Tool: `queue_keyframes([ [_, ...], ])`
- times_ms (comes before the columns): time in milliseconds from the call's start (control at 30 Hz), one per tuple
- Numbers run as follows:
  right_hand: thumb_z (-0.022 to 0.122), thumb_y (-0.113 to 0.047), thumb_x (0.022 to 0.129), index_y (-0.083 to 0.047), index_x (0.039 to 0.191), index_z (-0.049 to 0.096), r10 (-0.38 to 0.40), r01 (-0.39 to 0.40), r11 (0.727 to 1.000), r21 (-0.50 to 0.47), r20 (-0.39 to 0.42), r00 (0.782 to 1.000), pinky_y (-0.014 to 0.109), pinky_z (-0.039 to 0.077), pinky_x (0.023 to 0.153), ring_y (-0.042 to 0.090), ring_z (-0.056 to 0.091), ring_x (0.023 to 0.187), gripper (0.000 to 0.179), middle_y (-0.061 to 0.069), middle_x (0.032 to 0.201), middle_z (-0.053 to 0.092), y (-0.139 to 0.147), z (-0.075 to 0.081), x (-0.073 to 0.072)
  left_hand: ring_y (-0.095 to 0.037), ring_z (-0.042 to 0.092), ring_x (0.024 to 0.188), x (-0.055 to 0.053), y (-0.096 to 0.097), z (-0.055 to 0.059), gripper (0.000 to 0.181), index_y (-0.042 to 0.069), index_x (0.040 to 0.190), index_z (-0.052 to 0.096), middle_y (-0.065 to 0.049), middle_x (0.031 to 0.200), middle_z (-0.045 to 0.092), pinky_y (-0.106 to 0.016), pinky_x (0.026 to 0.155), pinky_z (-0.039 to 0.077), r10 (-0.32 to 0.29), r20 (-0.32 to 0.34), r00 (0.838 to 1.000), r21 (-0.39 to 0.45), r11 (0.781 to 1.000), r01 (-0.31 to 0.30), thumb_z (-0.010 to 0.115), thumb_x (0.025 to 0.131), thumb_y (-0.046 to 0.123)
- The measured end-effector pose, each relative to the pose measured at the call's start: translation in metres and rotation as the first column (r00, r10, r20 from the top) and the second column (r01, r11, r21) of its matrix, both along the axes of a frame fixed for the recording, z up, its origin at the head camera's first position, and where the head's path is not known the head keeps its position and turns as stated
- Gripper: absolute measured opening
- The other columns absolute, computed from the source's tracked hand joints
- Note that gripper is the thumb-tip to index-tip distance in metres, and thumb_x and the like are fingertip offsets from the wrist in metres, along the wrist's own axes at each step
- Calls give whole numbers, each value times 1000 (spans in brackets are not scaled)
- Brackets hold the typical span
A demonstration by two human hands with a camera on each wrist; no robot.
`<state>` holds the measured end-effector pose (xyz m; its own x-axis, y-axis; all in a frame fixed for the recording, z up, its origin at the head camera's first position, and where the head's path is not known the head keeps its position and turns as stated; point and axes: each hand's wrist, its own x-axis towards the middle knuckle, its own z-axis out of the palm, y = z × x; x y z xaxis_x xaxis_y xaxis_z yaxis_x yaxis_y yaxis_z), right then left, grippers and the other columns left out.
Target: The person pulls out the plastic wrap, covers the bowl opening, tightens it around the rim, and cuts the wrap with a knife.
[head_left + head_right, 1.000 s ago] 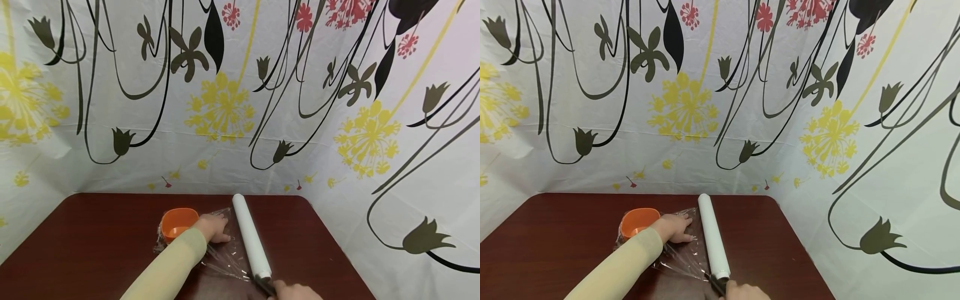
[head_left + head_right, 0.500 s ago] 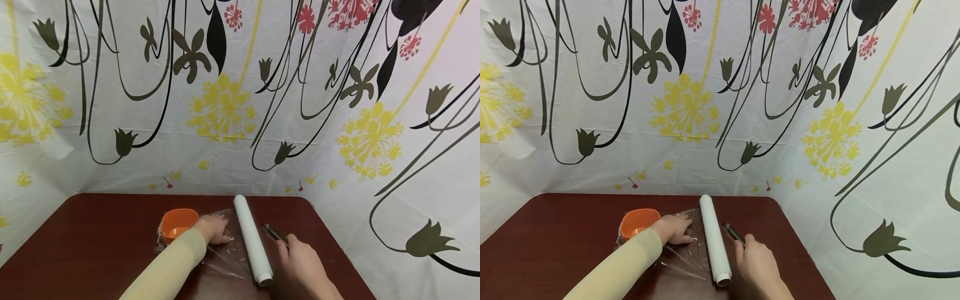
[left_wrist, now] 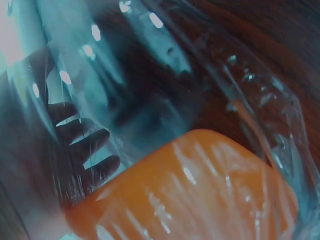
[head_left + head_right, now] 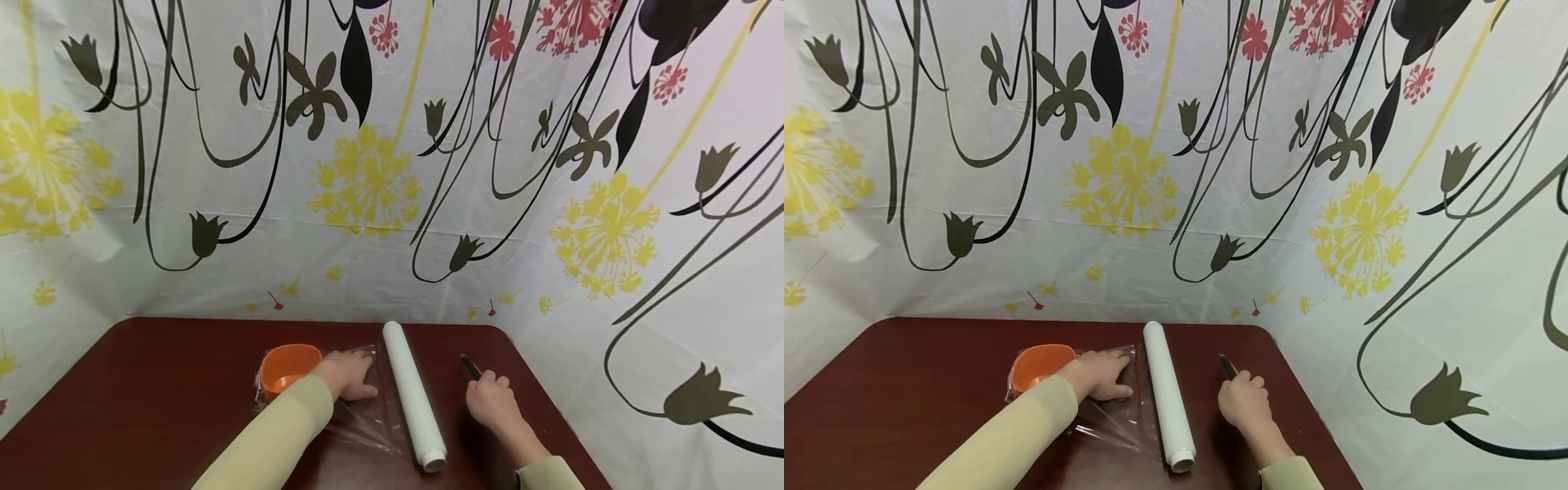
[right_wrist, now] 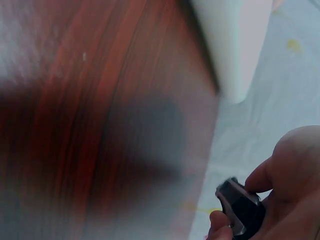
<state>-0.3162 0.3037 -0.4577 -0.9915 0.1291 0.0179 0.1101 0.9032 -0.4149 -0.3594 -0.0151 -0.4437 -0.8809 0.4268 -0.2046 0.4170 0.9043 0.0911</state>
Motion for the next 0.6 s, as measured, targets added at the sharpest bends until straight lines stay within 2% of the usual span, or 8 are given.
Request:
queue_keyframes([
  [100, 44, -21, 110, 19, 116, 47, -14, 14, 1000, 5, 4, 1000, 63, 52, 84, 51, 56, 93, 41, 43, 109, 47, 3, -8, -8, -29, 44, 161, 1, -2, 1, 78, 12, 168, 46, -10, 174, 45, -53, 128, 40, 1, -1, 1000, 40, 999, -1, 64, 106, 57],
  [200, 47, -19, 108, 19, 115, 47, -26, 26, 1000, 4, 4, 1000, 64, 50, 86, 52, 53, 95, 39, 43, 109, 46, 5, -13, -16, -28, 45, 161, 2, -3, 2, 81, 10, 168, 44, -10, 174, 45, -52, 128, 40, -2, -8, 1000, 46, 999, 2, 67, 105, 56],
  [333, 47, -19, 103, 15, 113, 49, -37, 37, 999, 14, -12, 999, 63, 49, 84, 54, 51, 94, 36, 41, 107, 46, 14, -30, -30, -28, 46, 159, 3, -4, 1, 82, 10, 166, 47, -10, 173, 45, -48, 126, 44, -17, -42, 999, -19, 1000, 16, 68, 103, 59],
  [433, 49, -18, 102, 16, 116, 49, -42, 42, 999, 12, 4, 999, 61, 49, 81, 52, 52, 91, 37, 41, 109, 45, 16, -32, -30, -30, 46, 160, 3, -7, -1, 79, 11, 162, 53, -11, 174, 43, -47, 127, 42, -37, -76, 996, -62, 998, 32, 67, 103, 61],
  [533, 53, -16, 102, 18, 120, 47, -43, 43, 999, 10, 33, 999, 59, 51, 80, 48, 54, 88, 39, 41, 109, 43, 11, -21, -20, -30, 38, 164, 3, -9, -2, 76, 13, 161, 56, -11, 176, 38, -46, 134, 32, -53, -79, 996, -79, 996, 47, 65, 104, 62],
  [600, 55, -16, 101, 19, 122, 47, -42, 40, 999, 35, 40, 998, 59, 52, 80, 48, 54, 89, 42, 41, 110, 45, 12, -20, -18, -30, 34, 166, 2, -9, -5, 75, 14, 163, 54, -10, 177, 38, -48, 137, 23, -57, -67, 996, -81, 995, 52, 62, 105, 62],
])
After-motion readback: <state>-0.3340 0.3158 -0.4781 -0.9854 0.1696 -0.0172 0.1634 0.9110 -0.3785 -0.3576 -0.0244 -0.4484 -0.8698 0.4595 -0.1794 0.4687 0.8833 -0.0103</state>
